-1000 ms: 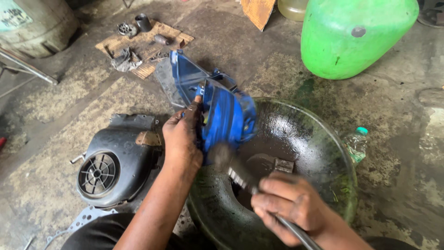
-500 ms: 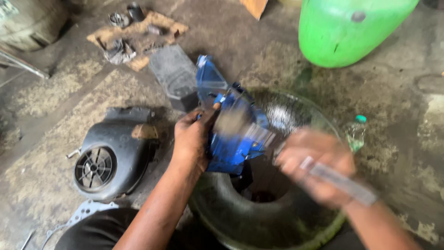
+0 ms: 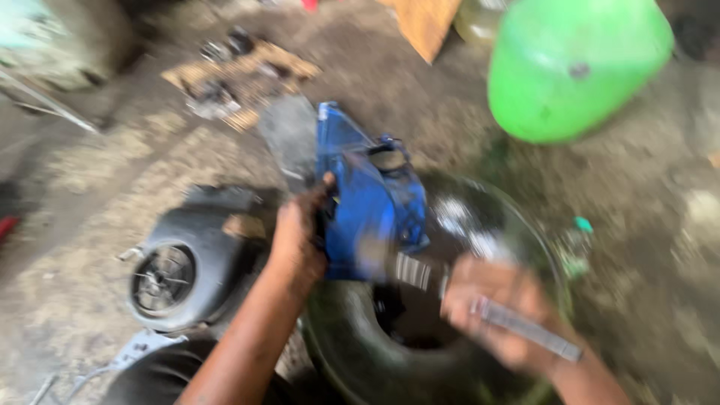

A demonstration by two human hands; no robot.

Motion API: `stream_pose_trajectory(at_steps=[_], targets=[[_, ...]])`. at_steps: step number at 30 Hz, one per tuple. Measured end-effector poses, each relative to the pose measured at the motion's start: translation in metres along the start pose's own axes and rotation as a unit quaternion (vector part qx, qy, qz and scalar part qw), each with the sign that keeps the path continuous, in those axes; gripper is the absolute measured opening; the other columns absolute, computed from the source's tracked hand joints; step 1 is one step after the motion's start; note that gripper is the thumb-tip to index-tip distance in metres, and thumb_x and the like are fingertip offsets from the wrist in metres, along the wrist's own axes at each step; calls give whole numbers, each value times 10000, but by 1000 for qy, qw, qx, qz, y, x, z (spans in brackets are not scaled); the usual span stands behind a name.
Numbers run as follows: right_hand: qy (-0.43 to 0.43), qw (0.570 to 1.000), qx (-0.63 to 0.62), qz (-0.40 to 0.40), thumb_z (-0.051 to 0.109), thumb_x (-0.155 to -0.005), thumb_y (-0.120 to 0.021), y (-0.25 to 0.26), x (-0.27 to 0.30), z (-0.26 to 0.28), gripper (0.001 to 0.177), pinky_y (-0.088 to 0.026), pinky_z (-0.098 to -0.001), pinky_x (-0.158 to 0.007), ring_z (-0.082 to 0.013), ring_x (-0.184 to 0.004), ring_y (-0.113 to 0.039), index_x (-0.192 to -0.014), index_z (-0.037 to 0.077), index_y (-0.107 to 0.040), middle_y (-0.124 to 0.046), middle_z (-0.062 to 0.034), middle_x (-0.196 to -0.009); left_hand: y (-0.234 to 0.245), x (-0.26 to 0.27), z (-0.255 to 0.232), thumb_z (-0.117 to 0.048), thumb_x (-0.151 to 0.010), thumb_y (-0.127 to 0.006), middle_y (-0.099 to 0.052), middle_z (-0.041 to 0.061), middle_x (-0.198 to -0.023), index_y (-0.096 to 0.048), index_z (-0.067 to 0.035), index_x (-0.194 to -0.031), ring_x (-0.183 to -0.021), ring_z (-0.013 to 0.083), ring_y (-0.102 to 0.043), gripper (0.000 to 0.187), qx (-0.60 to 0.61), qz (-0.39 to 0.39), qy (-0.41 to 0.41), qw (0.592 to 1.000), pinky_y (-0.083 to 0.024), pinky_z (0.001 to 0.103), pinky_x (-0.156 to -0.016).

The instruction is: The person cleans a black plastic cover with a cloth, then picks up a blue mechanical housing. They use a screwdriver to scrape residue from the housing's interior and then scrub it thoroughly with a brush over a green basin. Finally, they wipe the blue housing with a cloth.

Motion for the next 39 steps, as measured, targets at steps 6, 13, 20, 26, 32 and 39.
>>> stream_pose_trajectory(at_steps=[6,13,20,26,32,39], targets=[[-124,971,-164,-126,96,-926,-670,8,-2,-31,115,-553,-294,-636,-192,-737,-660,-960,10,-739,-697,-123,-940,19,-17,-14,-175,-886,-763,-646,48,-689,-648,-67,-729,-575,158,-602,223,0,69,-82,994,-505,318,-562],[-192,942,-203,-184,34,-915,-592,11,12,-32,138,-460,-239,-490,-109,-563,-575,-872,-23,-709,-689,-110,-776,10,-1,-14,-171,-887,-736,-649,-21,-682,-722,-38,-773,-573,76,-552,175,-125,150,-117,974,-411,249,-541],[-145,952,-206,-175,93,-919,-676,27,0,-39,139,-508,-280,-436,-129,-504,-625,-932,-31,-736,-737,-157,-830,1,5,-11,-179,-928,-750,-560,-67,-648,-692,-45,-714,-576,37,-449,258,-241,197,-202,929,-340,246,-536],[-149,949,-230,-155,82,-947,-658,44,2,-38,153,-564,-292,-519,-142,-573,-683,-896,-21,-758,-751,-137,-797,2,4,-14,-163,-911,-765,-541,-65,-623,-658,-48,-663,-557,50,-425,294,-280,187,-199,920,-302,268,-521],[-183,930,-271,-170,110,-916,-644,32,10,-47,201,-455,-246,-382,-120,-460,-542,-868,-68,-726,-727,-171,-752,-1,9,-19,-167,-913,-772,-495,-70,-611,-610,-63,-625,-558,47,-388,347,-307,179,-235,905,-278,271,-520],[-158,857,-434,-229,112,-916,-616,27,22,-39,204,-475,-289,-397,-210,-586,-630,-910,-67,-714,-684,-191,-809,3,4,-2,-168,-940,-744,-559,-64,-657,-648,-60,-679,-584,44,-457,298,-199,176,-173,948,-340,254,-541]])
Point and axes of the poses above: each hand's wrist, its own x-axis away from the middle knuckle, its own y-axis out of the back of the hand, z = x × y, the point moved 4 cm from there along -x, towards the middle knuckle
